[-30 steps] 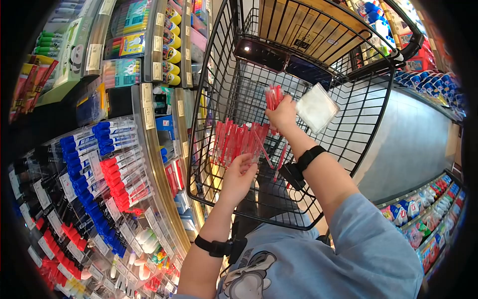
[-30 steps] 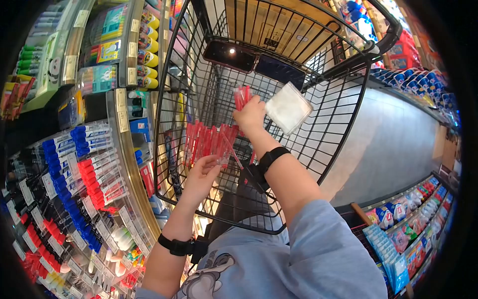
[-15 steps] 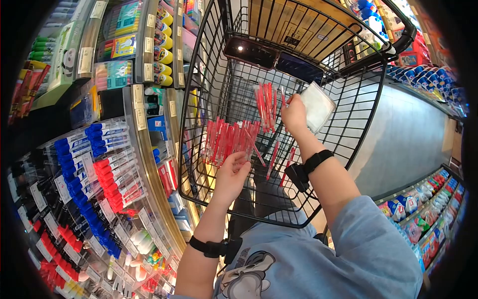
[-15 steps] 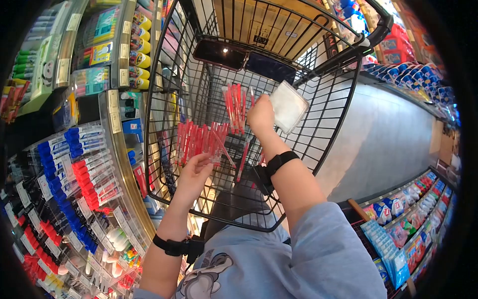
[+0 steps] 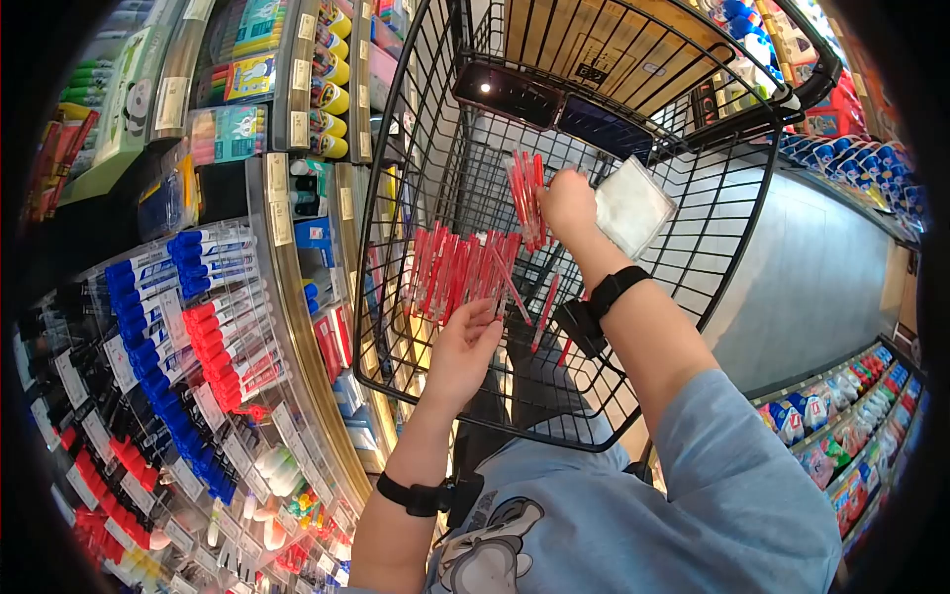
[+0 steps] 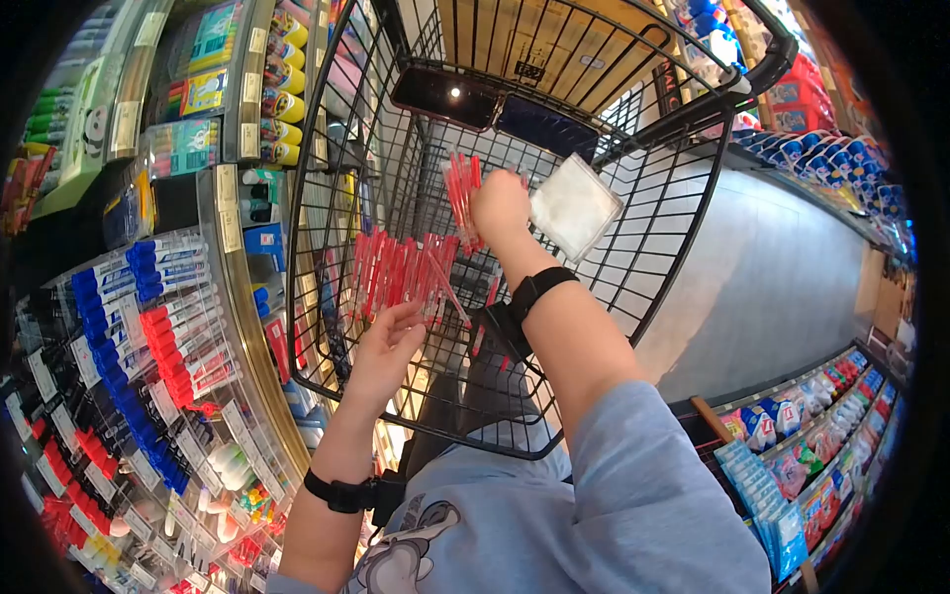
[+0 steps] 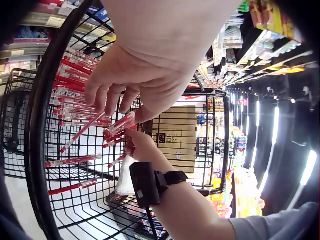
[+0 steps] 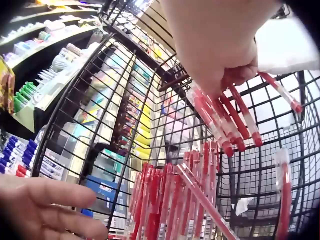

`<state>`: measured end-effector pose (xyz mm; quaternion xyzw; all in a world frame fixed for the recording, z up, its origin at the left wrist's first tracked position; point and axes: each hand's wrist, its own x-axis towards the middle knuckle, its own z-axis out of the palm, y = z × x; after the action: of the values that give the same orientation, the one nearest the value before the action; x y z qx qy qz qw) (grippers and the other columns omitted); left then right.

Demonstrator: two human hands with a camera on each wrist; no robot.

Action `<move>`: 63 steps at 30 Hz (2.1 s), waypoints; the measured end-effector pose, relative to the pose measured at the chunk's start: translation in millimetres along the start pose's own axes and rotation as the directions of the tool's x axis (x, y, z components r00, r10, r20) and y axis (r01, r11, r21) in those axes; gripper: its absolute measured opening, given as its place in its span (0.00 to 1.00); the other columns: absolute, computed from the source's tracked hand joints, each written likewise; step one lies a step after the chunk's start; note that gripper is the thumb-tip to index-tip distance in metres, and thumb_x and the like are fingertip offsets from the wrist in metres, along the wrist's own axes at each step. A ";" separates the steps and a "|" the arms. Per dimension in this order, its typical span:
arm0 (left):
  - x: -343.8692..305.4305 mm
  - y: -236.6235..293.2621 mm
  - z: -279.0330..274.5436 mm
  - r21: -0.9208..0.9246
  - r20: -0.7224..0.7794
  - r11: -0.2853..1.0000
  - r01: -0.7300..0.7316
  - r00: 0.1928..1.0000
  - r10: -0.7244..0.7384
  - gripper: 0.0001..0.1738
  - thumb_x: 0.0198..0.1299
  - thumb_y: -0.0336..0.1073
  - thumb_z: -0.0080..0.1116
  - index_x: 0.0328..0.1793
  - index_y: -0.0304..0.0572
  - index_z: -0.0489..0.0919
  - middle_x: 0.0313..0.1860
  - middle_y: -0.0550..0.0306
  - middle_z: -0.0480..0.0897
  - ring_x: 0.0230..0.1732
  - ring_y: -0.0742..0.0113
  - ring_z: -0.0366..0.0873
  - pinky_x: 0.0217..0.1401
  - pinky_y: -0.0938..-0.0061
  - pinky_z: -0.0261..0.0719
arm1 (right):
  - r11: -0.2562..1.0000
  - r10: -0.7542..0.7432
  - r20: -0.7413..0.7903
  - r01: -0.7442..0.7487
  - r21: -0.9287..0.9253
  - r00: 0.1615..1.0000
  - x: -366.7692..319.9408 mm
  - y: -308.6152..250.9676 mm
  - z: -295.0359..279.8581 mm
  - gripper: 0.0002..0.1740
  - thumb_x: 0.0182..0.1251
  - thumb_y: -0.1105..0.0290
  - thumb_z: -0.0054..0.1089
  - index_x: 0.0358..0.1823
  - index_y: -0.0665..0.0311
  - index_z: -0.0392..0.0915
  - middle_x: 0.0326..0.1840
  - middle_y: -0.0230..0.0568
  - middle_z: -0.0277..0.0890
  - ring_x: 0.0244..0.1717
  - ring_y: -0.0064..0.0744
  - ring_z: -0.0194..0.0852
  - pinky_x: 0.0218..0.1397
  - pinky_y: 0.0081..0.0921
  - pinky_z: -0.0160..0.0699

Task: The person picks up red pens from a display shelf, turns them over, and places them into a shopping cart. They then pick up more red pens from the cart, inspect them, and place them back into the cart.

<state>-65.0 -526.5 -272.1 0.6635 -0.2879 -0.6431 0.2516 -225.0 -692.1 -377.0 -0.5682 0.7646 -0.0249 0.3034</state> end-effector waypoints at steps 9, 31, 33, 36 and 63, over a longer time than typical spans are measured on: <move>-10.0 4.2 -8.7 -0.014 -0.003 1.000 -0.021 1.000 0.021 0.21 0.62 0.34 0.54 0.61 0.36 0.69 0.52 0.51 0.75 0.54 0.68 0.72 0.59 0.73 0.68 | 0.987 0.119 0.054 -0.124 0.103 0.991 26.3 11.5 14.9 0.14 0.51 0.66 0.60 0.34 0.71 0.81 0.41 0.60 0.78 0.45 0.55 0.78 0.51 0.39 0.76; -133.3 53.1 -51.1 -0.395 -0.140 0.899 -0.191 0.979 0.147 0.13 0.59 0.28 0.59 0.50 0.32 0.77 0.36 0.56 0.82 0.34 0.75 0.78 0.39 0.80 0.76 | 0.462 -0.557 0.582 -0.362 0.810 0.592 -209.5 -111.7 -108.5 0.12 0.62 0.66 0.58 0.40 0.68 0.76 0.28 0.27 0.74 0.24 0.14 0.66 0.24 0.13 0.62; -160.1 53.2 -64.3 -0.409 -0.141 0.888 -0.208 0.976 0.163 0.13 0.59 0.28 0.59 0.50 0.32 0.77 0.36 0.55 0.82 0.34 0.74 0.78 0.39 0.80 0.76 | 0.474 -0.597 0.575 -0.332 0.815 0.560 -228.1 -121.0 -117.5 0.12 0.65 0.67 0.55 0.43 0.69 0.74 0.28 0.27 0.74 0.23 0.13 0.67 0.22 0.12 0.62; -200.9 46.1 -83.8 -0.431 -0.130 0.871 -0.237 0.971 0.200 0.14 0.59 0.29 0.59 0.51 0.32 0.78 0.36 0.55 0.83 0.35 0.74 0.78 0.38 0.81 0.76 | 0.356 -0.694 0.494 -0.347 0.868 0.524 -257.0 -134.1 -127.3 0.16 0.69 0.66 0.47 0.50 0.70 0.73 0.34 0.30 0.73 0.23 0.16 0.67 0.24 0.14 0.62; -516.6 -98.5 -199.9 -0.167 -0.596 0.642 -0.748 0.596 0.539 0.16 0.66 0.33 0.47 0.55 0.32 0.77 0.33 0.58 0.80 0.33 0.75 0.73 0.39 0.80 0.71 | 0.324 -0.908 0.370 0.230 0.918 -0.196 -605.2 -293.0 -85.8 0.12 0.67 0.72 0.52 0.48 0.70 0.75 0.28 0.30 0.75 0.22 0.15 0.66 0.25 0.14 0.65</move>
<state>136.6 -99.5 33.8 0.5830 -0.2999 -0.3554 0.6662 86.0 -286.9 68.7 -0.6331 -0.0400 -0.0553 0.7711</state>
